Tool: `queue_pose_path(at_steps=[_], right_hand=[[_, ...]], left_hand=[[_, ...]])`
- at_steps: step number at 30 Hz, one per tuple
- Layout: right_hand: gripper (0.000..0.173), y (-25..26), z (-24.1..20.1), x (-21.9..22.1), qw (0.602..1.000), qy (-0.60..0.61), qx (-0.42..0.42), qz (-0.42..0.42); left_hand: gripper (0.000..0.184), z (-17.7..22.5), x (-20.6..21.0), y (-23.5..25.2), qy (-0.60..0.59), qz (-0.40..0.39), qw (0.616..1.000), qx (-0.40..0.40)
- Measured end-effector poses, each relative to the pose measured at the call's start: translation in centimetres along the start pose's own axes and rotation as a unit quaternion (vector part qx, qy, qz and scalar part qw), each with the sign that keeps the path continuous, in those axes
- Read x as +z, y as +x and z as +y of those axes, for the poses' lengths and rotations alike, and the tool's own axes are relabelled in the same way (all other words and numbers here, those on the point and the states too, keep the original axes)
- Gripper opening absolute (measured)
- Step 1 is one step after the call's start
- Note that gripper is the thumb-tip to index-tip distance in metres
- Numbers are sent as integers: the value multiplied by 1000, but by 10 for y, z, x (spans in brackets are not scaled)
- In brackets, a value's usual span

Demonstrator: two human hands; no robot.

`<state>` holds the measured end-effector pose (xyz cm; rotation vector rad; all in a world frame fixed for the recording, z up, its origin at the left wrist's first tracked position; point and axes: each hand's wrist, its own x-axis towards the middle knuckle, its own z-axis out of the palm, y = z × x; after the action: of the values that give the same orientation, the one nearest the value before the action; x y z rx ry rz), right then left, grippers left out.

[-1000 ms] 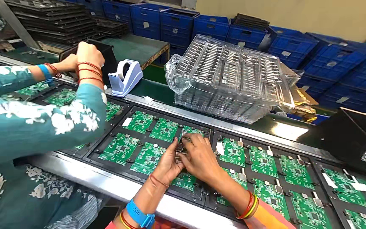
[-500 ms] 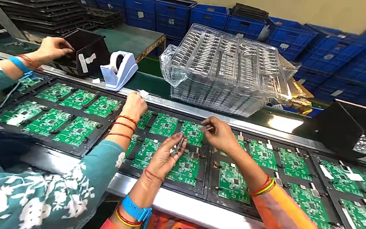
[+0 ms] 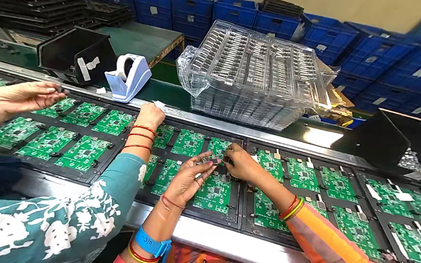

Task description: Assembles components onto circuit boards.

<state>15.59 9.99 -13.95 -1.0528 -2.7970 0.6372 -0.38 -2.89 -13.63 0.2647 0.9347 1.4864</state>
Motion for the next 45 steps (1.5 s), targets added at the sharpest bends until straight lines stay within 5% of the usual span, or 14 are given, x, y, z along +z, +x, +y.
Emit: queue_pose_path(at_steps=[7, 19, 24, 29, 32, 37, 45], right_hand=[[21, 9, 35, -25, 992, -1, -20, 122], [26, 31, 51, -27, 992, -113, 46, 18], [14, 18, 58, -16, 990, -94, 14, 100], [47, -4, 50, -10, 978, -196, 51, 51], [39, -12, 35, -14, 993, -90, 39, 66], [40, -26, -34, 2, 963, 139, -171, 154], [24, -18, -50, 19, 958, 153, -110, 214]], left_hand=[[28, 5, 14, -20, -47, 1, 998, -35], [25, -9, 14, -27, 9, 38, 998, -44], [16, -8, 14, -21, 68, 28, 997, -23], [15, -6, 16, -20, 74, 53, 996, -14], [20, -4, 16, -16, 67, 76, 995, -4], [17, 5, 9, -15, 128, 60, 990, 15], [31, 11, -6, -11, 61, 68, 991, 101]])
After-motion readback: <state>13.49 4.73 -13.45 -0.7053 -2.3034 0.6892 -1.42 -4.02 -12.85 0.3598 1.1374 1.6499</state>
